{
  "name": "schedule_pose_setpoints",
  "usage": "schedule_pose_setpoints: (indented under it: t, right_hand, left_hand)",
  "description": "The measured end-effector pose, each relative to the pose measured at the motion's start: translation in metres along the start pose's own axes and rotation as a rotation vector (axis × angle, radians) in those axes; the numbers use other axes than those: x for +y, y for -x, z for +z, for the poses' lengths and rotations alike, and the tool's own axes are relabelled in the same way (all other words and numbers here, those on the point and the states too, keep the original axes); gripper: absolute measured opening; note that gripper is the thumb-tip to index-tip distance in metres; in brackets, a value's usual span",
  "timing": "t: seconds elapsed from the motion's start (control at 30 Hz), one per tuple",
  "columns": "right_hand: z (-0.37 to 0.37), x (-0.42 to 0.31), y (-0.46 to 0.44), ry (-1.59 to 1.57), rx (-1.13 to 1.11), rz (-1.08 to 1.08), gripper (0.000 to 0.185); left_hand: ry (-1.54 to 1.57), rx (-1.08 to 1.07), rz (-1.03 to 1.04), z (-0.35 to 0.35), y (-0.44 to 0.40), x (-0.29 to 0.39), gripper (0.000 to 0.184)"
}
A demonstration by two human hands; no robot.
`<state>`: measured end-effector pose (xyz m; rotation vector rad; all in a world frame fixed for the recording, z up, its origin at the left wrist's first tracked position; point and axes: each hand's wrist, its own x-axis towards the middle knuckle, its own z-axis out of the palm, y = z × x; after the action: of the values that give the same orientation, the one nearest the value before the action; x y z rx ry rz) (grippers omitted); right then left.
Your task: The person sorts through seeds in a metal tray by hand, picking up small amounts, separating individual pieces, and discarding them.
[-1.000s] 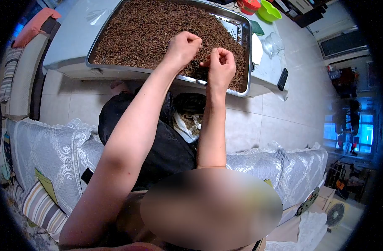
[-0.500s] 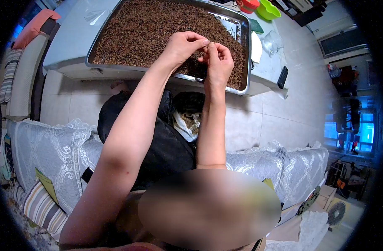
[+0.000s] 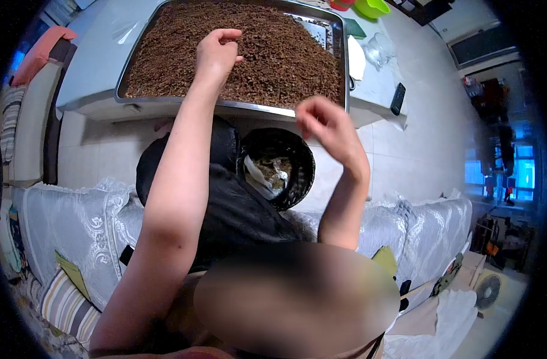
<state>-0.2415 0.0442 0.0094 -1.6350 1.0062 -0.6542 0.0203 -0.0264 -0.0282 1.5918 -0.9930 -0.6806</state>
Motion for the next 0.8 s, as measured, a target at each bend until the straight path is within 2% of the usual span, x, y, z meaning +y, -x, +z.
schedule_pose_setpoints:
  t: [0.07, 0.13, 0.2, 0.27, 0.37, 0.47, 0.5, 0.6, 0.63, 0.7, 0.8]
  right_hand:
    - [-0.001, 0.009, 0.025, 0.111, -0.152, 0.160, 0.017]
    - [0.000, 0.012, 0.043, 0.347, -0.213, 0.266, 0.017]
    - [0.003, 0.022, 0.051, 0.553, -0.092, 0.239, 0.014]
    - [0.003, 0.030, 0.051, 0.492, 0.123, 0.130, 0.012]
    - [0.004, 0.040, 0.039, 0.427, 0.422, 0.000, 0.011]
    - [0.002, 0.035, 0.028, 0.477, 0.447, -0.088, 0.012]
    - [-0.001, 0.032, 0.027, 0.495, 0.390, -0.036, 0.012]
    - [-0.009, 0.035, 0.019, 0.475, 0.343, 0.088, 0.010]
    - [-0.009, 0.036, 0.013, 0.419, 0.378, 0.040, 0.009]
    - [-0.005, 0.038, -0.001, 0.303, 0.444, -0.055, 0.007]
    - [0.001, 0.030, -0.037, 0.341, 0.477, -0.233, 0.009]
  left_hand:
    - [-0.161, -0.011, -0.038, -0.012, 0.013, 0.024, 0.033]
    - [-0.235, 0.033, 0.029, -0.010, 0.016, 0.023, 0.038]
    - [-0.292, 0.059, 0.077, -0.008, 0.018, 0.025, 0.041]
    - [-0.325, 0.063, 0.100, -0.006, 0.023, 0.026, 0.041]
    - [-0.194, 0.045, 0.133, -0.007, 0.031, 0.035, 0.041]
    - [-0.129, 0.154, 0.336, 0.000, 0.025, 0.024, 0.041]
    - [-0.155, 0.115, 0.313, -0.006, 0.033, 0.038, 0.042]
    - [-0.468, 0.180, 0.455, -0.010, 0.041, 0.044, 0.046]
    - [-0.437, 0.164, 0.382, -0.011, 0.046, 0.053, 0.050]
    - [0.139, 0.040, 0.132, -0.017, 0.057, 0.079, 0.052]
    - [0.720, -0.006, -0.081, -0.025, 0.061, 0.087, 0.056]
